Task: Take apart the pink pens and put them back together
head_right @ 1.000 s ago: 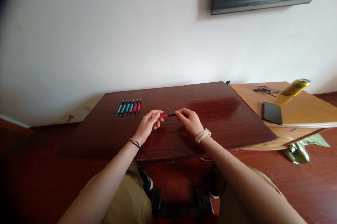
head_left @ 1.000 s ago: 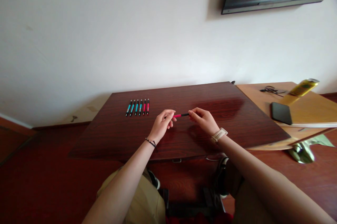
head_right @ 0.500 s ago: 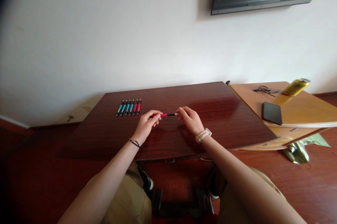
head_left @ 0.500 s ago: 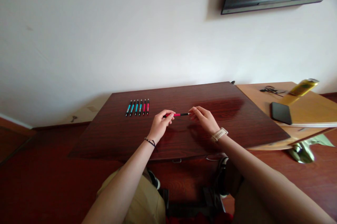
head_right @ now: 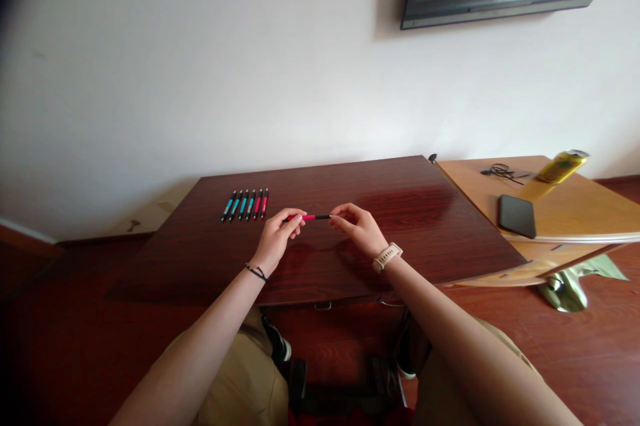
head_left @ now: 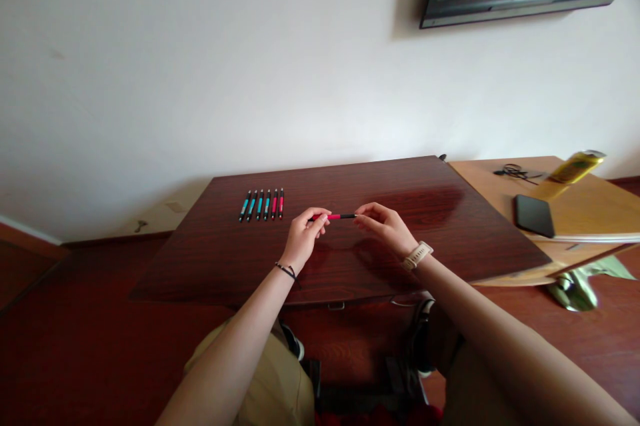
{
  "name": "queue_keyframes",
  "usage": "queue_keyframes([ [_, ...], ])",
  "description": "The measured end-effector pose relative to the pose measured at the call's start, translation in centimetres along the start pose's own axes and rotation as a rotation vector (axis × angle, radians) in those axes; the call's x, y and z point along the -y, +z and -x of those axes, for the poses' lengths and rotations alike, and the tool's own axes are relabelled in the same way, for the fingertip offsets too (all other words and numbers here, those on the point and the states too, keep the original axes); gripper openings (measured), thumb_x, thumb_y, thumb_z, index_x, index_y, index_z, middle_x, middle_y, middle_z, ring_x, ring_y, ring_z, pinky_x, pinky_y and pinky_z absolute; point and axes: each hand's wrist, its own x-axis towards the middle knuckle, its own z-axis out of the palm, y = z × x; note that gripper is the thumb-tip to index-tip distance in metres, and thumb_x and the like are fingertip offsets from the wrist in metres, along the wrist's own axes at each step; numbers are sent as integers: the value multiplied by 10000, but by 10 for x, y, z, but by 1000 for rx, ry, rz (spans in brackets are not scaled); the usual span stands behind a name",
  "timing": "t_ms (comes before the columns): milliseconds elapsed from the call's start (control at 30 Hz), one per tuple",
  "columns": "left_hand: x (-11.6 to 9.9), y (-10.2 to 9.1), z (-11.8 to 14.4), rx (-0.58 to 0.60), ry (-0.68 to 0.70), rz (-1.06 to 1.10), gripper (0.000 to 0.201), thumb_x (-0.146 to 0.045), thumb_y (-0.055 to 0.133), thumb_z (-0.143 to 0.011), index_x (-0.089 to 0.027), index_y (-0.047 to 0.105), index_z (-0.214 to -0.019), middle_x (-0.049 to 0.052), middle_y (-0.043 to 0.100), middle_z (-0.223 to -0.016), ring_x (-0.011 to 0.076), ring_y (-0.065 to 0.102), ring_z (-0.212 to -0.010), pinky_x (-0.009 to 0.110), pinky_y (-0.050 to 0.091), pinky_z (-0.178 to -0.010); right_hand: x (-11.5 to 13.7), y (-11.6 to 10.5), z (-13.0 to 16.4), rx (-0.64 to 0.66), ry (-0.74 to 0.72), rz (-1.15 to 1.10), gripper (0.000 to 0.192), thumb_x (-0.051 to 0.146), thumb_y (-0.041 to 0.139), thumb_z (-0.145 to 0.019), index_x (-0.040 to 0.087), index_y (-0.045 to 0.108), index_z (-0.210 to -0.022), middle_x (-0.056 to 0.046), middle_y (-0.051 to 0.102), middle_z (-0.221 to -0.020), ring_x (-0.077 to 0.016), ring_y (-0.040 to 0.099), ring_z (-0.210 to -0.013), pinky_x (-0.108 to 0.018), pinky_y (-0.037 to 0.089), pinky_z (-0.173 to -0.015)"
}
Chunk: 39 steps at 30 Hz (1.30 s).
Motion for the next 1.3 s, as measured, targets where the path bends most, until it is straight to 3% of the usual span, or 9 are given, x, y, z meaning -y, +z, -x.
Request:
queue_keyframes([
  [167,1,1,1,14,-7,23,251,-388,661,-941,-187,755,-1057,58,721,-868,127,580,-679,235,426,-585,-5,-1,-2,7,-32,21,371,515,803,-827,221,685,-1020,-43,740,-925,-198,693,-841,-327,551,-788],
  [500,-4,2,2,19,4,11,277,-420,668,-935,-188,756,-1058,62,728,-881,130,594,-675,242,454,-591,6,2,2,45,-58,148,368,571,604,-971,225,645,-852,-18,697,-798,-180,611,-741,-307,488,-717],
  [867,-11,1,5,71,-2,-3,262,-413,727,-910,-197,764,-1054,69,751,-946,167,670,-790,275,533,-712,8,0,3,73,8,123,447,540,562,-974,231,462,-666,32,443,-632,-144,379,-583,-298,319,-570],
  [1167,-9,2,4,124,-51,55,337,-449,685,-943,-161,747,-1106,70,735,-913,142,643,-729,256,517,-669,4,1,2,84,-26,104,415,562,562,-983,216,550,-752,28,500,-681,-144,438,-631,-286,355,-608],
  [1300,-9,3,5,140,-50,40,334,-428,699,-937,-147,750,-1109,86,755,-943,147,655,-761,261,527,-704,5,0,3,86,-18,104,423,529,556,-978,214,510,-699,33,472,-656,-136,405,-608,-287,332,-596],
])
